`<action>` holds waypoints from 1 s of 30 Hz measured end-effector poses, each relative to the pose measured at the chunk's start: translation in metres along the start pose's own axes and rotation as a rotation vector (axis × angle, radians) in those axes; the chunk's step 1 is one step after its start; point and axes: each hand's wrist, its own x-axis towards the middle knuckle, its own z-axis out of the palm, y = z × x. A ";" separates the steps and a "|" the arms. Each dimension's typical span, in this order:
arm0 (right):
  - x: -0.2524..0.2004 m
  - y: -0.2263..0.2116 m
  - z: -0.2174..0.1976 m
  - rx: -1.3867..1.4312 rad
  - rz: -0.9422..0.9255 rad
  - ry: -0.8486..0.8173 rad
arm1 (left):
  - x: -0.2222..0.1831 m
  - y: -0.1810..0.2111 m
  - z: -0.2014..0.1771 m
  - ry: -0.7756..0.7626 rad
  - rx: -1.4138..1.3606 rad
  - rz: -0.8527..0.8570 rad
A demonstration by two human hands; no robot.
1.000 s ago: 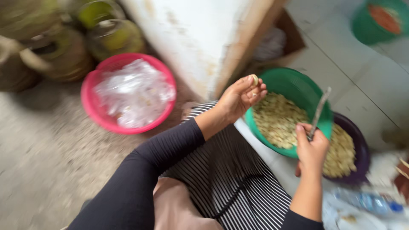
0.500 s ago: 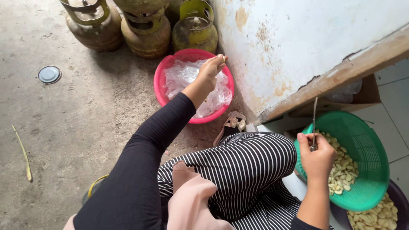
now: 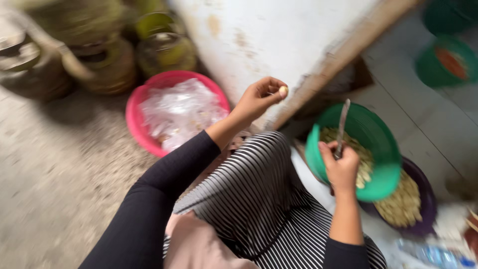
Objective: The person sits on the floor and uses a small knife to peel the skin off cashew nuts one by one. They transfer the peeled nuts into a purple bowl and place the discarded skins into a pink basket.
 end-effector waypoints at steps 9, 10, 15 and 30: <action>-0.026 -0.005 -0.061 0.538 0.278 0.219 | 0.009 -0.013 0.189 -0.509 0.417 0.238; -0.031 -0.003 -0.068 0.534 0.298 0.243 | 0.008 -0.018 0.202 -0.535 0.476 0.248; -0.039 0.021 -0.097 0.405 0.437 0.269 | 0.005 -0.044 0.228 -0.669 0.409 0.218; -0.095 0.177 -0.244 -0.165 0.925 0.438 | 0.059 -0.086 0.251 -0.645 0.646 0.204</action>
